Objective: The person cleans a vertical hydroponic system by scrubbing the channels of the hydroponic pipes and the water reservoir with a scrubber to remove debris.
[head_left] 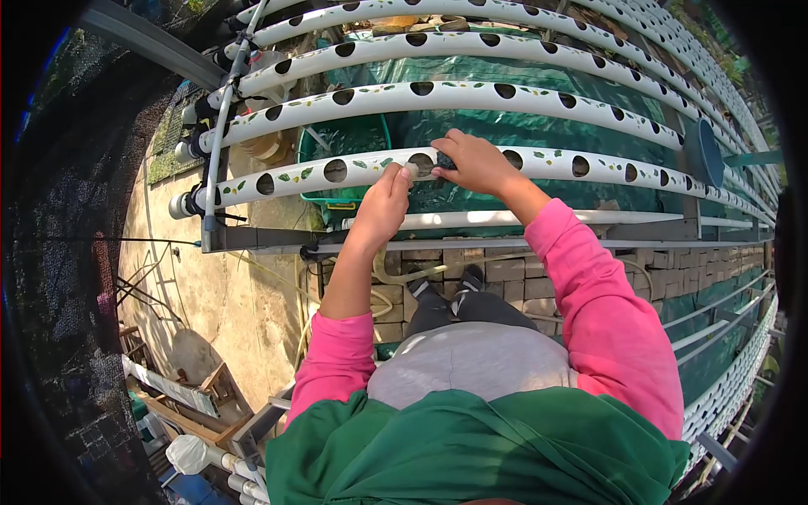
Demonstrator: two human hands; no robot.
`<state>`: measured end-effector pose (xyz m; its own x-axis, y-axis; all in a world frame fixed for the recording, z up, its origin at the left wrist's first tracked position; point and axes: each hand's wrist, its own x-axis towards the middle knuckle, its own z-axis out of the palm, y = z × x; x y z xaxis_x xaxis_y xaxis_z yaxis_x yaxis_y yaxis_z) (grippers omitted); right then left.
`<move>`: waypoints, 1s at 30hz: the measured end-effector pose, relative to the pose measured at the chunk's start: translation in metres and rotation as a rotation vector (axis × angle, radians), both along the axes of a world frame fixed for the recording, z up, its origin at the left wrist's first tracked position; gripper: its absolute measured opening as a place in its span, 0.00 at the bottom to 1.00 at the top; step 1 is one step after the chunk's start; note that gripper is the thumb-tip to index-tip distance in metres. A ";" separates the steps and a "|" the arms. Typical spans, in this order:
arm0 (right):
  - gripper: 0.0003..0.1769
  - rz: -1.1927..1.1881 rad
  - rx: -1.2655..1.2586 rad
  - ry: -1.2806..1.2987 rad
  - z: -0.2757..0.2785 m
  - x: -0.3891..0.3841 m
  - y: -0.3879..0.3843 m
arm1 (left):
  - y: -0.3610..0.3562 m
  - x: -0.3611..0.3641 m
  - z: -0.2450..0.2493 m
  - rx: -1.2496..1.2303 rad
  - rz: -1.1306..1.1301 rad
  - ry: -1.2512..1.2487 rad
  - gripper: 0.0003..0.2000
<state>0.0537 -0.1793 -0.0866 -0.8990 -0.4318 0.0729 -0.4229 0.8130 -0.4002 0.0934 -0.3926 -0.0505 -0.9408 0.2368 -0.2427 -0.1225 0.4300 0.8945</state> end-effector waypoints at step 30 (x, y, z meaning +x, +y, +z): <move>0.27 -0.375 -0.042 0.475 -0.036 0.048 0.094 | 0.141 -0.013 0.008 -0.086 -0.304 -0.102 0.18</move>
